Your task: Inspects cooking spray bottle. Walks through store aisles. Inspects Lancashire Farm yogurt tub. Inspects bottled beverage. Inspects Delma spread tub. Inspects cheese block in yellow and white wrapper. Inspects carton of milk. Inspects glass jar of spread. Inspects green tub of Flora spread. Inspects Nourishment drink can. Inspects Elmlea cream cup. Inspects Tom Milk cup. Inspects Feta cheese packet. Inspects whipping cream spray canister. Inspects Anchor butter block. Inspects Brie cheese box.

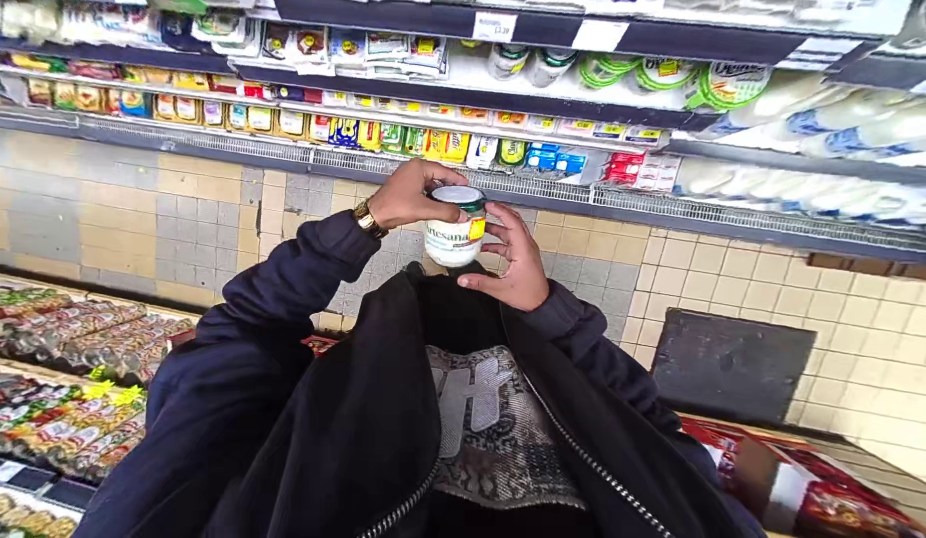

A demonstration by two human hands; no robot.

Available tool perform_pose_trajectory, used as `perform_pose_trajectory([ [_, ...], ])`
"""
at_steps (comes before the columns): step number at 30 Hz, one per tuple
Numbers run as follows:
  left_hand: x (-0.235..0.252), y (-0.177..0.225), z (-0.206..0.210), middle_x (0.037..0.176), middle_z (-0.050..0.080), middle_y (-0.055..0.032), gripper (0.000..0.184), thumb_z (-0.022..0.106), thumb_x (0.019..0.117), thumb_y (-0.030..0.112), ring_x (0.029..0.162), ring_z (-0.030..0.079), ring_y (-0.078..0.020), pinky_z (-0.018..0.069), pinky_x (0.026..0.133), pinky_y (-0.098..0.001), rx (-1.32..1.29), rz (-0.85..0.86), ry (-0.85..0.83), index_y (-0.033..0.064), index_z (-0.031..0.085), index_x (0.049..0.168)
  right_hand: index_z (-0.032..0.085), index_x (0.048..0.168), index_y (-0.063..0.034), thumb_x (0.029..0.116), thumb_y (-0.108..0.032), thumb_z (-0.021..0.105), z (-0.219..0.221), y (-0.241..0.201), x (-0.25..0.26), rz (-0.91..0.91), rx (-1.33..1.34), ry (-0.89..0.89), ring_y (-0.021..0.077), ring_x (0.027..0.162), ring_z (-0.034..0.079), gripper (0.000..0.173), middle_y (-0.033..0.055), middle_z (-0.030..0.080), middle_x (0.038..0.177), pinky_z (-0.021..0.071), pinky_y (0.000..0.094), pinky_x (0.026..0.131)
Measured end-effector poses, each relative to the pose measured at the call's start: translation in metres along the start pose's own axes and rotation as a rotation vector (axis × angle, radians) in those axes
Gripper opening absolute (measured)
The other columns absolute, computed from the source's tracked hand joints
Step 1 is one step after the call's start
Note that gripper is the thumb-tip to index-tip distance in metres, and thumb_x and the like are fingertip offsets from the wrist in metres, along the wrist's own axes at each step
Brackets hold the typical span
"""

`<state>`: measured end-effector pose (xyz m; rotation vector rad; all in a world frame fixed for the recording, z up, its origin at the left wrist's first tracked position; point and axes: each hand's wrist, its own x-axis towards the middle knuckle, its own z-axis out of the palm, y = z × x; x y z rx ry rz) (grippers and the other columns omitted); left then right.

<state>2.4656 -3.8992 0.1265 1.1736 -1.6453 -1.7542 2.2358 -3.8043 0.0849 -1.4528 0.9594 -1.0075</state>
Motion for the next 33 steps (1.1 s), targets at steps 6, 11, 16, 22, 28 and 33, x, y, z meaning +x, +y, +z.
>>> perform_pose_trajectory([
  [6,-0.074,-0.003,0.014,0.106,0.075,-0.0112,0.056,0.086,0.0745,0.032,0.088,0.073,-0.0192,0.0625,0.078,-0.0400,0.074,-0.033,0.094,0.0047,0.072,0.122,0.034,0.154,-0.0061,0.0643,-0.034,0.098,0.057,-0.013,-0.037,0.036,0.053,0.052,0.0278,0.116,0.066,0.114,0.0202,0.046,0.148,0.0651,0.0437,0.083],
  [11,-0.124,-0.020,0.024,0.122,0.067,-0.0128,0.085,0.089,0.0749,0.028,0.095,0.070,-0.0220,0.0623,0.077,-0.0384,-0.060,0.022,0.136,0.0063,0.049,0.147,0.036,0.151,-0.0078,0.0609,-0.022,0.099,0.088,-0.011,-0.065,0.028,0.119,0.103,0.0323,0.114,0.067,0.111,0.0207,0.050,0.145,0.0646,0.0474,0.085],
  [16,-0.174,-0.057,0.028,0.150,0.049,-0.0135,0.105,0.093,0.0680,0.018,0.118,0.065,-0.0305,0.0642,0.084,-0.0445,-0.252,0.121,0.124,0.0152,0.036,0.157,0.033,0.153,-0.0144,0.0626,-0.017,0.098,0.105,-0.011,-0.087,0.005,0.202,0.119,0.0334,0.112,0.068,0.111,0.0178,0.053,0.144,0.0646,0.0485,0.086],
  [22,-0.214,-0.099,0.052,0.157,0.039,-0.0153,0.109,0.092,0.0661,0.003,0.129,0.057,-0.0372,0.0593,0.096,-0.0556,-0.348,0.287,0.122,0.0121,0.032,0.157,0.035,0.153,-0.0178,0.0625,-0.015,0.098,0.123,-0.017,-0.106,0.023,0.237,0.087,0.0334,0.113,0.068,0.110,0.0162,0.053,0.144,0.0643,0.0490,0.086],
  [28,-0.230,-0.106,0.056,0.154,0.044,-0.0156,0.105,0.093,0.0632,0.000,0.124,0.061,-0.0362,0.0603,0.095,-0.0545,-0.360,0.312,0.157,0.0101,0.039,0.153,0.032,0.155,-0.0174,0.0641,-0.011,0.097,0.138,-0.017,-0.115,0.028,0.263,0.057,0.0350,0.113,0.068,0.112,0.0167,0.049,0.147,0.0641,0.0502,0.087],
  [33,-0.239,-0.110,0.055,0.153,0.045,-0.0159,0.105,0.093,0.0623,-0.001,0.125,0.060,-0.0367,0.0594,0.095,-0.0562,-0.372,0.324,0.177,0.0102,0.040,0.152,0.029,0.157,-0.0197,0.0629,-0.010,0.097,0.145,-0.016,-0.120,0.043,0.290,0.052,0.0355,0.115,0.066,0.116,0.0152,0.045,0.146,0.0649,0.0527,0.085],
])
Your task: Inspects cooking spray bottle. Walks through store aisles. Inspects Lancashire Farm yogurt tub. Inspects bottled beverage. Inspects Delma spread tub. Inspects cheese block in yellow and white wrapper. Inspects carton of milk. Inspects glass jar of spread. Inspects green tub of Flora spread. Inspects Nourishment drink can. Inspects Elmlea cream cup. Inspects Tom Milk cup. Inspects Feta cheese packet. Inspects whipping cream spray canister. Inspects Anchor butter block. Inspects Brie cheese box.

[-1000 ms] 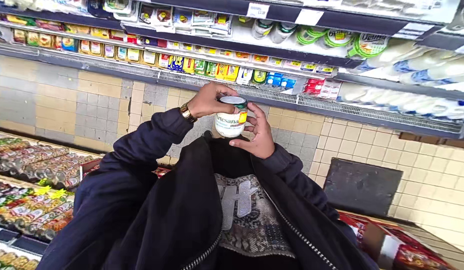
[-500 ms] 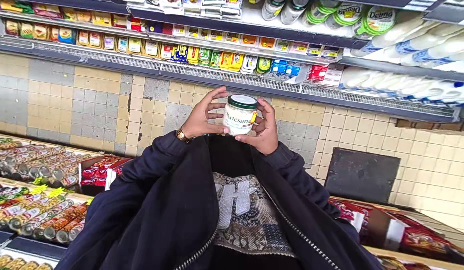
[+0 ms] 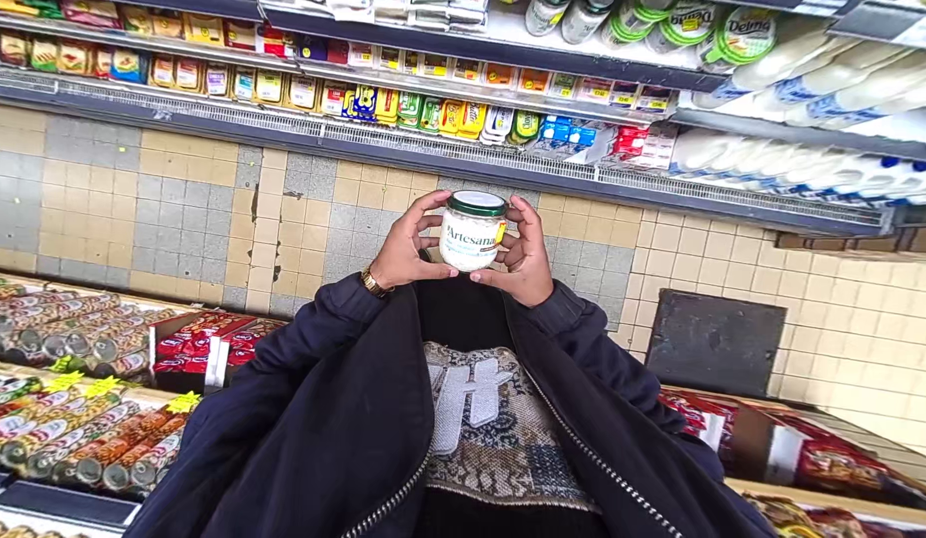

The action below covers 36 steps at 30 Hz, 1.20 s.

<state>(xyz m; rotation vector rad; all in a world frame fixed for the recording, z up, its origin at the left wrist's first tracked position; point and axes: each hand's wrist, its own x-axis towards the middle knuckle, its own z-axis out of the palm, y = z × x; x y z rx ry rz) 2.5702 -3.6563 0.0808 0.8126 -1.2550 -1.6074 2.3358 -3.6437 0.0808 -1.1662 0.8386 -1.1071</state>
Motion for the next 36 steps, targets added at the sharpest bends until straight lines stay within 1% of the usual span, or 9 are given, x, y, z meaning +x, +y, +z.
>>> perform_pose_trajectory([
  [7,-0.007,0.001,-0.004,0.152,0.045,-0.0161,0.104,0.093,0.0608,-0.001,0.124,0.061,-0.0366,0.0601,0.094,-0.0550,-0.021,0.003,0.007,0.0098,0.041,0.150,0.030,0.155,-0.0191,0.0651,-0.004,0.094,0.007,0.002,-0.005,-0.009,0.022,-0.017,0.0365,0.115,0.067,0.111,0.0154,0.044,0.151,0.0642,0.0523,0.086],
  [16,-0.010,0.005,-0.009,0.151,0.046,-0.0166,0.104,0.092,0.0599,-0.004,0.124,0.061,-0.0376,0.0595,0.096,-0.0564,-0.025,-0.001,0.004,0.0094,0.041,0.149,0.032,0.154,-0.0189,0.0635,-0.005,0.095,0.016,0.002,-0.006,-0.016,0.009,0.001,0.0368,0.116,0.066,0.111,0.0153,0.045,0.150,0.0641,0.0529,0.087],
  [18,-0.011,0.006,-0.011,0.151,0.046,-0.0164,0.104,0.092,0.0599,-0.003,0.124,0.061,-0.0376,0.0596,0.096,-0.0566,-0.026,-0.001,0.004,0.0100,0.041,0.150,0.033,0.153,-0.0186,0.0630,-0.005,0.095,0.017,0.003,-0.006,-0.015,0.004,0.008,0.0367,0.114,0.066,0.111,0.0150,0.045,0.148,0.0643,0.0530,0.086],
  [21,-0.012,0.005,-0.012,0.151,0.045,-0.0166,0.104,0.092,0.0604,-0.003,0.124,0.061,-0.0374,0.0598,0.095,-0.0562,-0.030,0.008,0.000,0.0093,0.040,0.150,0.033,0.153,-0.0194,0.0634,-0.005,0.095,0.018,0.002,-0.005,-0.014,0.004,0.001,0.0358,0.116,0.066,0.110,0.0142,0.045,0.151,0.0639,0.0524,0.087],
  [25,-0.012,0.005,-0.014,0.151,0.045,-0.0170,0.103,0.092,0.0616,-0.002,0.123,0.061,-0.0372,0.0607,0.094,-0.0550,-0.028,0.012,-0.004,0.0090,0.040,0.150,0.032,0.154,-0.0183,0.0626,-0.008,0.097,0.019,0.003,-0.003,-0.011,-0.011,0.004,0.0360,0.115,0.066,0.112,0.0152,0.045,0.148,0.0644,0.0528,0.086],
  [27,-0.012,0.005,-0.016,0.152,0.044,-0.0166,0.104,0.092,0.0621,-0.002,0.124,0.061,-0.0369,0.0600,0.095,-0.0553,-0.025,0.008,-0.009,0.0092,0.039,0.151,0.033,0.153,-0.0202,0.0618,-0.009,0.097,0.019,0.003,-0.002,0.000,-0.015,0.005,0.0353,0.116,0.066,0.112,0.0135,0.046,0.147,0.0644,0.0524,0.085],
  [29,-0.011,0.005,-0.018,0.153,0.044,-0.0167,0.105,0.091,0.0625,-0.002,0.125,0.060,-0.0375,0.0593,0.096,-0.0563,-0.026,0.003,-0.017,0.0093,0.038,0.152,0.033,0.153,-0.0201,0.0617,-0.008,0.097,0.020,0.004,-0.001,-0.003,-0.014,0.007,0.0353,0.116,0.066,0.112,0.0135,0.045,0.149,0.0644,0.0524,0.085],
  [32,-0.009,0.005,-0.019,0.153,0.044,-0.0164,0.104,0.091,0.0623,-0.002,0.125,0.060,-0.0371,0.0594,0.096,-0.0559,-0.019,-0.008,-0.022,0.0098,0.038,0.151,0.034,0.153,-0.0207,0.0614,-0.008,0.097,0.019,0.005,0.001,0.007,-0.007,0.011,0.0358,0.116,0.065,0.112,0.0135,0.046,0.147,0.0645,0.0531,0.085],
  [36,-0.004,0.003,-0.022,0.154,0.042,-0.0158,0.108,0.093,0.0620,0.001,0.126,0.060,-0.0357,0.0599,0.096,-0.0542,0.013,0.002,-0.033,0.0099,0.036,0.153,0.033,0.153,-0.0198,0.0633,-0.005,0.095,0.018,0.005,0.006,0.005,0.008,0.007,0.0367,0.116,0.066,0.111,0.0149,0.047,0.148,0.0638,0.0532,0.087],
])
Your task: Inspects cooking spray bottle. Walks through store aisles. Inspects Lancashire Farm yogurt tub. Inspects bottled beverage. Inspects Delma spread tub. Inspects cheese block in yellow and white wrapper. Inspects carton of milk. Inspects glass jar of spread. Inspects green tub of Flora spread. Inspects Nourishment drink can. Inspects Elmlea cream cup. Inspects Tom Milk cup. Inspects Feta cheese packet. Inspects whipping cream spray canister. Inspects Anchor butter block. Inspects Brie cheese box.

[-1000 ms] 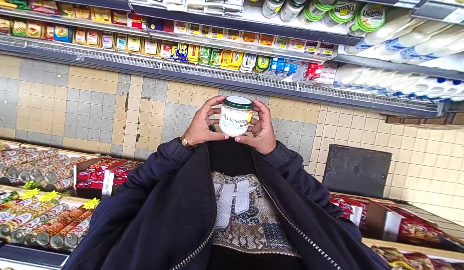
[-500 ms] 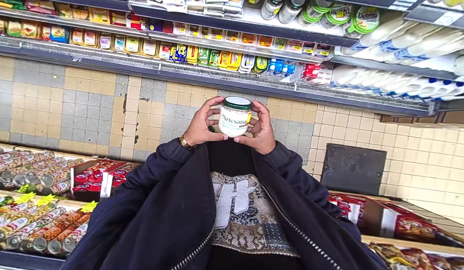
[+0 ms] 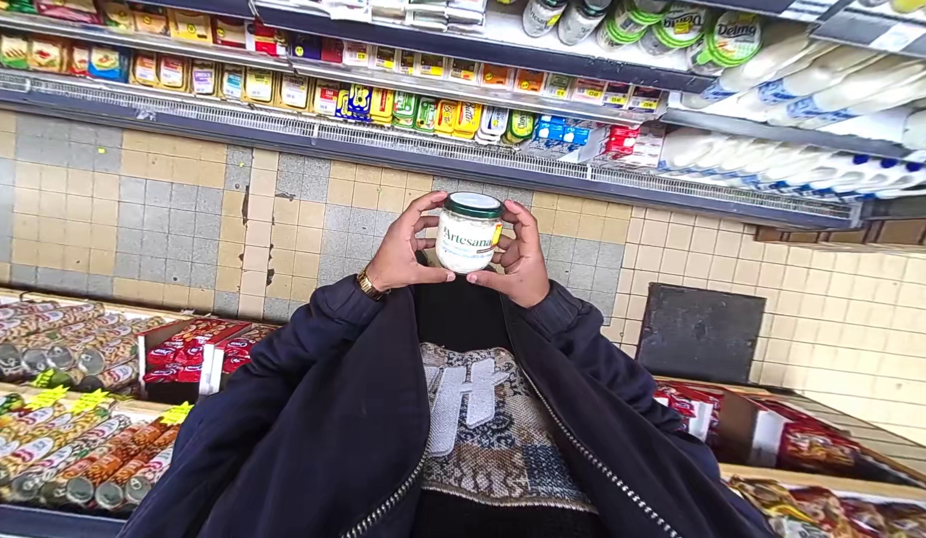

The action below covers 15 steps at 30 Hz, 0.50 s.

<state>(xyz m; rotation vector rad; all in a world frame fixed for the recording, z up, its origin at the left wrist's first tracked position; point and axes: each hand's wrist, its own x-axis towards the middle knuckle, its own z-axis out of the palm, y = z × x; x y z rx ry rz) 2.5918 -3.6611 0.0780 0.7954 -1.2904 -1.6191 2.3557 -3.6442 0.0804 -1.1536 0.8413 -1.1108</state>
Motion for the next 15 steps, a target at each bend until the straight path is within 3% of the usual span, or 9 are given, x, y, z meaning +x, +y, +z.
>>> perform_pose_trajectory([
  [5,0.009,-0.002,-0.002,0.156,0.041,-0.0166,0.114,0.095,0.0618,0.005,0.126,0.060,-0.0354,0.0606,0.095,-0.0532,0.060,0.007,-0.013,0.0122,0.032,0.157,0.030,0.154,-0.0175,0.0645,-0.003,0.094,-0.001,0.000,0.006,0.012,0.001,0.004,0.0371,0.115,0.067,0.111,0.0168,0.047,0.149,0.0639,0.0527,0.088],
  [12,0.024,-0.006,-0.006,0.151,0.046,-0.0154,0.109,0.096,0.0580,0.005,0.125,0.060,-0.0351,0.0610,0.094,-0.0536,0.069,-0.014,0.013,0.0117,0.041,0.152,0.030,0.152,-0.0199,0.0646,-0.004,0.094,-0.009,-0.001,0.022,0.072,0.002,-0.010,0.0369,0.114,0.067,0.110,0.0161,0.048,0.146,0.0642,0.0519,0.087],
  [15,0.032,-0.011,-0.009,0.151,0.046,-0.0151,0.108,0.097,0.0563,0.006,0.126,0.060,-0.0344,0.0607,0.094,-0.0537,0.076,-0.018,0.024,0.0101,0.042,0.150,0.030,0.150,-0.0146,0.0707,-0.014,0.093,-0.016,-0.006,0.033,0.108,-0.027,-0.024,0.0351,0.112,0.068,0.101,0.0170,0.049,0.145,0.0651,0.0503,0.084],
])
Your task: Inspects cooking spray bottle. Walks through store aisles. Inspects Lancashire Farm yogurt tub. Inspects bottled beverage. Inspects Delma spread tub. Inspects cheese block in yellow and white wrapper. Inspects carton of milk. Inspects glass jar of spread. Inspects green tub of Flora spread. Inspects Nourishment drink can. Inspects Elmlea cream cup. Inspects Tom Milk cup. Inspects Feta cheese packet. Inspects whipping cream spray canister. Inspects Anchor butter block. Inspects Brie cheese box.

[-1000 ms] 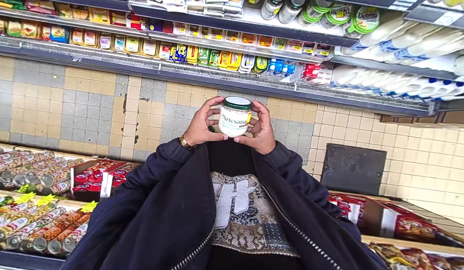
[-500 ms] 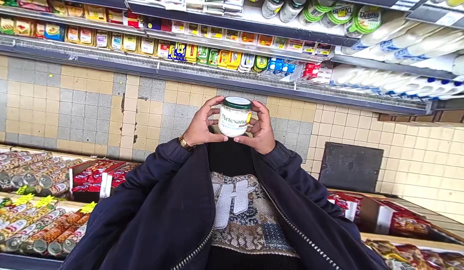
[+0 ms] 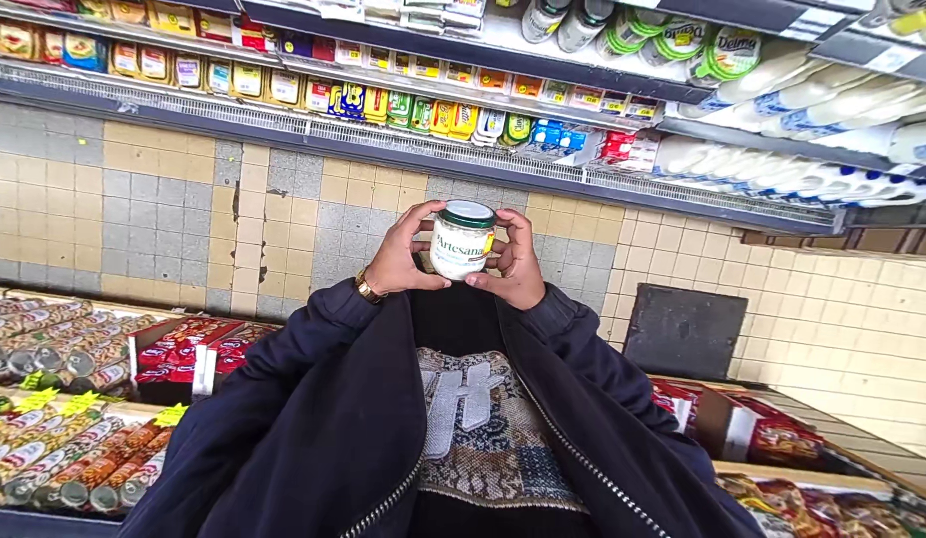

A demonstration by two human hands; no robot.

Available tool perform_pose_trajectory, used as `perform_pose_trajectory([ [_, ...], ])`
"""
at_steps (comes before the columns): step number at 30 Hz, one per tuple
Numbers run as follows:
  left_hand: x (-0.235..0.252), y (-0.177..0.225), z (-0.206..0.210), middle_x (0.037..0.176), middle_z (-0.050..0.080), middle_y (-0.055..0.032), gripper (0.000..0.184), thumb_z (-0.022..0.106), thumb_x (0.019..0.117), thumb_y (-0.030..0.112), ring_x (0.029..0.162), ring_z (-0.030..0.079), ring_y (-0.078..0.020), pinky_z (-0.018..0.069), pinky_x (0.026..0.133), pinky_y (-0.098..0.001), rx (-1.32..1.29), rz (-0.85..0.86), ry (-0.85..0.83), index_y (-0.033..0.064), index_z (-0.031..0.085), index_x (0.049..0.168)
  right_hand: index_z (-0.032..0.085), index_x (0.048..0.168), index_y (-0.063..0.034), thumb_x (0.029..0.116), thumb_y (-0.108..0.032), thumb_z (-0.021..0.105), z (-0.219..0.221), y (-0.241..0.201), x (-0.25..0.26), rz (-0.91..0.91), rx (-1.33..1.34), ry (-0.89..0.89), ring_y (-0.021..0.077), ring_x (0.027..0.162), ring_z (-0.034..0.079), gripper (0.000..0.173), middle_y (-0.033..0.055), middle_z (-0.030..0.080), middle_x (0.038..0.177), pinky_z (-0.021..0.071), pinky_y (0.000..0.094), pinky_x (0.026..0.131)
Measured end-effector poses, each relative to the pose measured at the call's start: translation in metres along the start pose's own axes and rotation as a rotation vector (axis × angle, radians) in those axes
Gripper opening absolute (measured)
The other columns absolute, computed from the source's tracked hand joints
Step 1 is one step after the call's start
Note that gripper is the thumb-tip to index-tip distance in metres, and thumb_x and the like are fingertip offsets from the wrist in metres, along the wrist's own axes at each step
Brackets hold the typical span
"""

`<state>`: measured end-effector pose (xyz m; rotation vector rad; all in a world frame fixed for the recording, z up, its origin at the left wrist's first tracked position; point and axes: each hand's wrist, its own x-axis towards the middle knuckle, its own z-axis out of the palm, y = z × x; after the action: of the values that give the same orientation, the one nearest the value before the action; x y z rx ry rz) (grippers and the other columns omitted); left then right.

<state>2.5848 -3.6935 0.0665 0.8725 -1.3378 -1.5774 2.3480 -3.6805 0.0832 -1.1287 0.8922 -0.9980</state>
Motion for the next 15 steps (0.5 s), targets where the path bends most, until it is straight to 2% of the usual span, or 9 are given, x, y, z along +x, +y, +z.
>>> perform_pose_trajectory([
  [3,0.009,-0.007,-0.003,0.149,0.047,-0.0170,0.104,0.097,0.0563,0.010,0.125,0.061,-0.0334,0.0614,0.093,-0.0511,0.040,0.011,0.013,0.0049,0.045,0.147,0.040,0.139,-0.0047,0.0786,-0.043,0.086,-0.015,-0.008,0.019,0.041,-0.183,-0.002,0.0263,0.109,0.069,0.085,0.0146,0.057,0.134,0.0655,0.0433,0.080],
  [5,0.015,-0.012,-0.005,0.148,0.048,-0.0180,0.101,0.097,0.0568,0.012,0.126,0.060,-0.0324,0.0613,0.094,-0.0499,0.089,0.008,0.011,0.0027,0.048,0.144,0.048,0.129,-0.0026,0.0816,-0.053,0.080,-0.026,-0.011,0.036,0.053,-0.281,-0.033,0.0229,0.107,0.069,0.077,0.0129,0.061,0.129,0.0650,0.0410,0.080],
  [8,0.027,-0.017,-0.007,0.148,0.047,-0.0194,0.095,0.096,0.0587,0.013,0.129,0.058,-0.0318,0.0612,0.094,-0.0492,0.165,0.032,0.002,0.0017,0.051,0.142,0.059,0.118,-0.0018,0.0831,-0.055,0.078,-0.041,-0.018,0.067,0.084,-0.395,-0.120,0.0208,0.107,0.069,0.067,0.0135,0.063,0.130,0.0630,0.0390,0.079],
  [10,0.036,-0.019,-0.006,0.147,0.046,-0.0209,0.092,0.096,0.0595,0.013,0.129,0.057,-0.0316,0.0609,0.094,-0.0483,0.199,0.067,0.002,0.0007,0.053,0.140,0.062,0.112,-0.0036,0.0818,-0.051,0.080,-0.046,-0.026,0.087,0.121,-0.440,-0.180,0.0184,0.098,0.072,0.059,0.0110,0.069,0.120,0.0640,0.0381,0.075],
  [13,0.051,-0.020,-0.007,0.146,0.047,-0.0212,0.089,0.095,0.0607,0.014,0.130,0.057,-0.0308,0.0606,0.095,-0.0465,0.255,0.093,0.021,0.0024,0.055,0.139,0.064,0.113,-0.0053,0.0773,-0.043,0.086,-0.056,-0.037,0.116,0.176,-0.473,-0.258,0.0158,0.089,0.074,0.057,0.0069,0.073,0.103,0.0647,0.0370,0.074],
  [15,0.062,-0.021,-0.009,0.145,0.048,-0.0215,0.086,0.095,0.0620,0.014,0.129,0.057,-0.0308,0.0602,0.095,-0.0458,0.293,0.096,0.035,0.0031,0.057,0.138,0.063,0.119,-0.0063,0.0751,-0.042,0.087,-0.064,-0.041,0.136,0.184,-0.517,-0.313,0.0146,0.093,0.073,0.061,0.0054,0.073,0.105,0.0636,0.0365,0.078],
])
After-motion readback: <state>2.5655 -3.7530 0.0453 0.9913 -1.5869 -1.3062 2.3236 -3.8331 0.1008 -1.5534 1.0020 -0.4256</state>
